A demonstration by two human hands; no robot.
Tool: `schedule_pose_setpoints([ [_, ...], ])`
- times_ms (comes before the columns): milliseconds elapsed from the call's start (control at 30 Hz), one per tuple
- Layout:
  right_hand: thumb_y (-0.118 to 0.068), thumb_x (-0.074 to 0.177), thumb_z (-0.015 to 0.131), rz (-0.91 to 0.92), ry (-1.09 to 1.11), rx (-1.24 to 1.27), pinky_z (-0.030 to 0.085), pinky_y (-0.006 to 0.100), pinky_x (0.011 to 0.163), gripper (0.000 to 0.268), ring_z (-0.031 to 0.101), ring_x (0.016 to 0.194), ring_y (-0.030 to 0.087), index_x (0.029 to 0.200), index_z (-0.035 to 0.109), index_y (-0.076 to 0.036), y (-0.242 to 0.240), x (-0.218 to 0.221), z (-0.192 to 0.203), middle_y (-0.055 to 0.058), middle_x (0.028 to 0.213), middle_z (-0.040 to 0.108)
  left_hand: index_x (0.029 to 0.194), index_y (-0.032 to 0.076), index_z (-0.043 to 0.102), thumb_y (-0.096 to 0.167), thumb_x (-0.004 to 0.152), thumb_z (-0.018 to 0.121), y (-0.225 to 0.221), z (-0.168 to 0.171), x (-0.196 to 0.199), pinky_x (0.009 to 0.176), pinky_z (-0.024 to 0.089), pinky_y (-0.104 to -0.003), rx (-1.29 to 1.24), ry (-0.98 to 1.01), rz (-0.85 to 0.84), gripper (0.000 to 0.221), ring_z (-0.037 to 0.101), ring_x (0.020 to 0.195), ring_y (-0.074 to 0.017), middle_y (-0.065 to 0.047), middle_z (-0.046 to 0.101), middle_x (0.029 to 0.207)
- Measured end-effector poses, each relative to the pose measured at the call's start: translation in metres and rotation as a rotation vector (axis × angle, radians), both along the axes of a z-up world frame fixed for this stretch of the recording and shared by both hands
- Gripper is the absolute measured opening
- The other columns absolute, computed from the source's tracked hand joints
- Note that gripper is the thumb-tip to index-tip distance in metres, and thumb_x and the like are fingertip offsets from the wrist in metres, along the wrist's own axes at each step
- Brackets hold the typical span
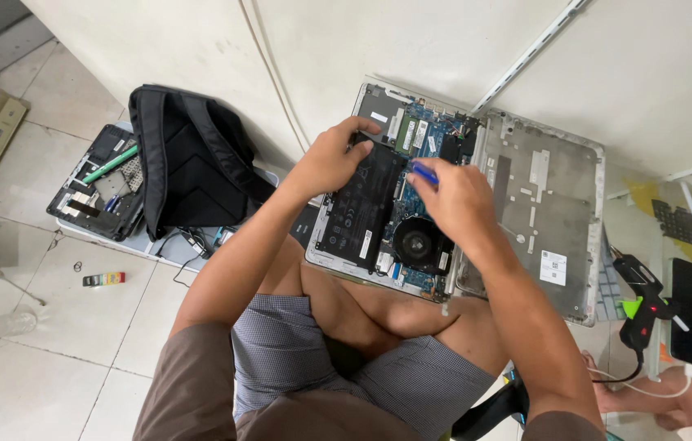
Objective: The person sits with a laptop on their lap and uses a screwdriver to remove screws from the bottom case. They then lift the case off to reveal the internal components, including the motherboard and battery, and continue to unscrew internal parts.
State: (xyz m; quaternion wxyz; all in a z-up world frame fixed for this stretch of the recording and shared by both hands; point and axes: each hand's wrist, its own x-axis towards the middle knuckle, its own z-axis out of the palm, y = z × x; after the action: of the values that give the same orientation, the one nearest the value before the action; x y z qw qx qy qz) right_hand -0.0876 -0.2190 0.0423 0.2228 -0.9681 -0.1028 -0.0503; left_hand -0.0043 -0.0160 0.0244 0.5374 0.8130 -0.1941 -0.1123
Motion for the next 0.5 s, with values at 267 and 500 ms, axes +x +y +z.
schedule_pose_setpoints([
  [267, -0.02, 0.087, 0.07, -0.103, 0.162, 0.014, 0.044, 0.037, 0.048, 0.031, 0.063, 0.052, 0.031, 0.108, 0.07, 0.002, 0.011, -0.01, 0.017, 0.017, 0.058, 0.064, 0.121, 0.013, 0.059, 0.014, 0.095, 0.051, -0.007, 0.028, -0.018, 0.091, 0.052, -0.05, 0.08, -0.114, 0.031, 0.027, 0.065, 0.105, -0.039, -0.018, 0.068, 0.109],
  [500, -0.02, 0.1, 0.053, -0.141, 0.189, 0.276, 0.04, 0.04, 0.048, 0.032, 0.054, 0.048, 0.031, 0.122, 0.056, 0.003, 0.003, -0.036, 0.058, 0.019, 0.06, 0.057, 0.122, 0.016, 0.059, 0.014, 0.094, 0.056, 0.009, 0.008, 0.009, 0.096, 0.047, -0.052, -0.053, -0.097, 0.018, 0.029, 0.063, 0.106, -0.0406, -0.015, 0.069, 0.11],
])
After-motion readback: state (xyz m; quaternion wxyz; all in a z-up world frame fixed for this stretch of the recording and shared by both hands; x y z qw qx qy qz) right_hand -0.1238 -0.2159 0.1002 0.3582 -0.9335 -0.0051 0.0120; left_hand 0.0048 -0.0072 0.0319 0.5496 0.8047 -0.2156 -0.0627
